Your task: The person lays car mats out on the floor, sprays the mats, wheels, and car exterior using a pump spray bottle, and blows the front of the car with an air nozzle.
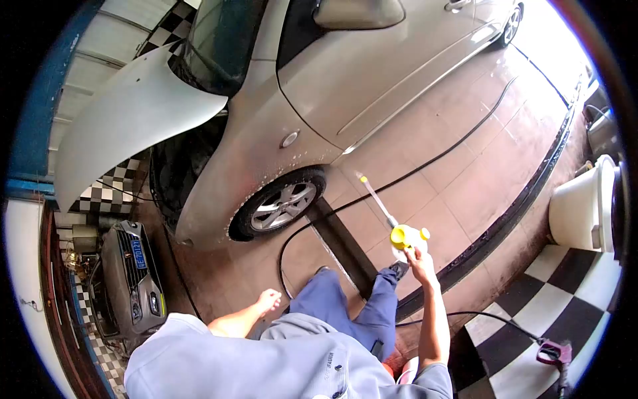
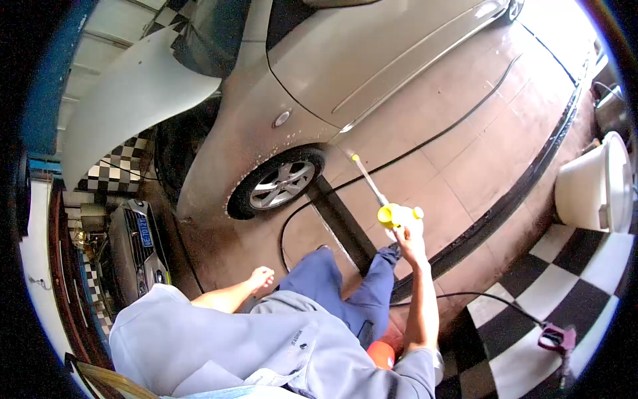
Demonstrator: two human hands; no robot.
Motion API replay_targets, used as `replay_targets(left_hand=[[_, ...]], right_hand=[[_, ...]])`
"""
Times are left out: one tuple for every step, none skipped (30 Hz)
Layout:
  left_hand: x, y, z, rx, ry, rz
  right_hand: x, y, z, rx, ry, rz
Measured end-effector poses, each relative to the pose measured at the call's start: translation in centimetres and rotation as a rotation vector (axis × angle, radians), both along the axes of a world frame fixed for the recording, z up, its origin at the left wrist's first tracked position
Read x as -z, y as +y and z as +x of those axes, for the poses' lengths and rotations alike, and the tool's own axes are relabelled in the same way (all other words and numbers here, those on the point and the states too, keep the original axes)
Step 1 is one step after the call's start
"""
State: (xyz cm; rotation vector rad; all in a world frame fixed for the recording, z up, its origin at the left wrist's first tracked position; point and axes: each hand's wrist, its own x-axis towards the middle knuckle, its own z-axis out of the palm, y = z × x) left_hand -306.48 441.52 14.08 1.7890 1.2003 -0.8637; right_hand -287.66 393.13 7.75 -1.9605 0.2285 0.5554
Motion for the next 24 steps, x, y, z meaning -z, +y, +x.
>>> replay_targets(left_hand=[[-1.0,-1.4,1.9,-0.034,-0.032,-0.015],[-1.5,-2.0,3.3,-0.022,-0.061,-0.016],[-1.9,-2.6,4.3,0.017,-0.090,0.027],[-2.5,-3.2,5.2,0.010,-0.112,0.023],[-3.1,-3.8,5.8,0.002,-0.132,0.019],[-3.6,-4.2,6.2,-0.004,-0.141,0.019],[-3.9,-4.6,6.4,-0.011,-0.110,0.037],[-4.0,-5.1,6.5,-0.019,-0.078,0.050],[-3.9,-5.6,6.5,-0.026,-0.083,0.042],[-3.8,-6.1,6.5,-0.038,-0.042,0.043],[-3.8,-6.7,6.5,-0.050,0.000,0.042],[-3.6,-7.4,6.7,-0.068,0.045,0.027],[-3.2,-8.2,7.4,-0.069,0.042,0.010],[-3.0,-9.3,8.4,-0.065,0.072,0.004],[-2.5,-10.4,9.3,-0.058,0.102,-0.005],[-0.8,-11.0,10.1,-0.074,0.093,-0.026],[-0.1,-12.6,11.8,-0.066,0.098,-0.047],[0.5,-14.0,13.7,-0.092,0.068,-0.069],[1.0,-15.0,16.2,-0.116,0.033,-0.082],[1.0,-16.1,18.6,-0.137,-0.052,-0.245],[-0.4,-18.7,21.7,-0.152,-0.079,-0.208],[-0.8,-20.6,24.1,-0.081,-0.155,-0.154],[-1.3,-21.9,26.5,-0.061,-0.185,-0.212],[-1.4,-22.9,28.6,-0.045,-0.226,-0.232]], right_hand=[[0.2,-0.9,0.6,0.130,-0.046,0.091],[-0.5,-1.4,1.6,0.328,0.011,0.292],[-1.0,-1.8,2.6,0.486,0.067,0.489],[-1.6,-2.2,3.3,0.534,0.058,0.493],[-1.9,-2.4,4.0,0.580,0.050,0.496],[-2.2,-2.2,4.8,0.531,-0.141,0.377],[-2.6,-2.6,5.2,0.369,-0.182,0.229],[-3.0,-2.9,5.6,0.218,-0.237,0.080],[-5.8,-4.0,6.0,0.011,-0.094,-0.108],[-8.1,-4.9,6.7,-0.098,-0.088,-0.109],[-10.4,-6.0,8.0,-0.193,0.004,-0.178],[-10.9,-7.1,8.9,-0.198,-0.062,-0.183],[-11.1,-8.5,9.9,-0.200,-0.128,-0.190],[-10.3,-9.9,11.0,-0.103,-0.033,-0.072],[-9.5,-11.2,12.4,-0.003,0.060,0.044],[-8.7,-12.5,13.6,0.145,0.061,0.227],[-8.7,-13.7,15.0,0.257,0.041,0.301],[-8.8,-14.9,16.4,0.334,0.056,0.333],[-8.8,-15.8,18.1,0.411,0.067,0.374],[-9.3,-16.8,19.5,0.425,0.036,0.372],[-9.3,-17.5,21.0,0.489,0.069,0.409],[-9.4,-18.3,22.6,0.512,0.068,0.425],[-9.5,-19.2,24.1,0.540,0.061,0.441],[-8.9,-20.1,25.5,0.591,0.061,0.479]])
